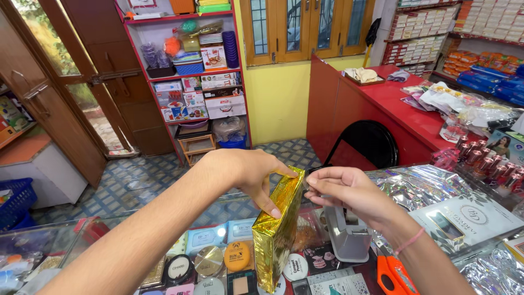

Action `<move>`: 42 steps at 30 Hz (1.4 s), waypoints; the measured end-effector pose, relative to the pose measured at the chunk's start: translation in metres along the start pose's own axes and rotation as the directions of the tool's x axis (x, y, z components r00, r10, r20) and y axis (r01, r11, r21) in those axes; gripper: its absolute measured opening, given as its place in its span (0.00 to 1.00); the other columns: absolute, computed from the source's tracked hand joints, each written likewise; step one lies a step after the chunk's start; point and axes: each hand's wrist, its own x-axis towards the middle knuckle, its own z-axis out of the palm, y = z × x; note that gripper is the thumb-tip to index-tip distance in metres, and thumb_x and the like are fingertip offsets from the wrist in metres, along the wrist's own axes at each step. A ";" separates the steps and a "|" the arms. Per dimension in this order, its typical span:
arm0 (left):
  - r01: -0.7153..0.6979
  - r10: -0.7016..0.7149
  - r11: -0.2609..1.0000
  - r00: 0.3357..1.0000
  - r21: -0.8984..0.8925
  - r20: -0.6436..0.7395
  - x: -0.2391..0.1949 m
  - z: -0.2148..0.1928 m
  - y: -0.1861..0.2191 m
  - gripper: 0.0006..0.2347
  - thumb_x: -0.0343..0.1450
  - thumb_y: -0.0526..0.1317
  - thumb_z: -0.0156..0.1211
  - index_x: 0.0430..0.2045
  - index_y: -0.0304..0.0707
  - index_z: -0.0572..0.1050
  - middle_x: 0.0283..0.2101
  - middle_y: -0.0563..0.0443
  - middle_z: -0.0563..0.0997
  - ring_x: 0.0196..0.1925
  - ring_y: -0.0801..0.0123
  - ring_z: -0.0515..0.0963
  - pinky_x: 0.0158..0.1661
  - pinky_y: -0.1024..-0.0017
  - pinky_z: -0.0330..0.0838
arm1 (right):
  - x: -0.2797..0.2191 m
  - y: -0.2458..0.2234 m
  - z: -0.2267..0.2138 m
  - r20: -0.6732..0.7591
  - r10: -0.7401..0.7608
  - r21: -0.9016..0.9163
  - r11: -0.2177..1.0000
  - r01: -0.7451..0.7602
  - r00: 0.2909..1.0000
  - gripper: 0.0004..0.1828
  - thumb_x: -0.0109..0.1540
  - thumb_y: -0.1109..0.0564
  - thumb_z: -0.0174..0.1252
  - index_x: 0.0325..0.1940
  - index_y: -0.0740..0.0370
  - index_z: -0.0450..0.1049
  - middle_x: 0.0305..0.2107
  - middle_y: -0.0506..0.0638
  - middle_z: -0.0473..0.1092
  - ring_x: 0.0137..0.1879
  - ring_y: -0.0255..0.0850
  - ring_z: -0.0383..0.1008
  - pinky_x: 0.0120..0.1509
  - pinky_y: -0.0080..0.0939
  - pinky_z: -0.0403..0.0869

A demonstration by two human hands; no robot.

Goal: The person wraps a small box in gold foil paper and then prepares a second box with decorative silver foil at a retail counter.

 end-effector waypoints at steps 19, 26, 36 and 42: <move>0.002 -0.002 0.999 1.000 -0.032 0.023 0.010 0.004 -0.005 0.48 0.51 0.61 0.75 0.71 0.69 0.59 0.40 0.52 0.89 0.47 0.63 0.87 0.50 0.63 0.78 | 0.031 -0.029 0.005 0.005 0.245 -0.208 0.949 -0.239 0.969 0.13 0.58 0.56 0.67 0.42 0.67 0.84 0.33 0.53 0.82 0.37 0.36 0.82 0.44 0.31 0.81; 0.029 -0.029 0.998 1.000 -0.050 -0.001 0.008 0.005 -0.001 0.52 0.49 0.61 0.76 0.72 0.67 0.54 0.42 0.52 0.88 0.49 0.63 0.86 0.51 0.64 0.78 | 0.037 -0.038 0.008 -0.075 0.327 -0.307 0.891 -0.334 0.942 0.14 0.56 0.55 0.70 0.40 0.68 0.84 0.31 0.54 0.81 0.35 0.35 0.83 0.38 0.29 0.80; 0.025 -0.030 0.994 0.999 -0.106 -0.045 0.003 0.001 0.000 0.48 0.49 0.57 0.77 0.64 0.51 0.55 0.41 0.46 0.88 0.46 0.59 0.87 0.49 0.62 0.78 | 0.055 -0.053 0.005 -0.024 0.438 -0.405 0.818 -0.409 0.899 0.11 0.55 0.57 0.71 0.36 0.68 0.84 0.29 0.54 0.80 0.31 0.35 0.81 0.35 0.26 0.79; 0.005 -0.008 0.998 0.999 -0.058 -0.053 0.006 0.004 -0.003 0.42 0.50 0.59 0.78 0.58 0.48 0.65 0.41 0.50 0.87 0.47 0.60 0.86 0.50 0.63 0.77 | 0.051 -0.061 0.012 -0.075 0.382 -0.437 0.818 -0.375 0.921 0.37 0.52 0.60 0.73 0.59 0.76 0.62 0.33 0.62 0.80 0.34 0.41 0.83 0.38 0.34 0.82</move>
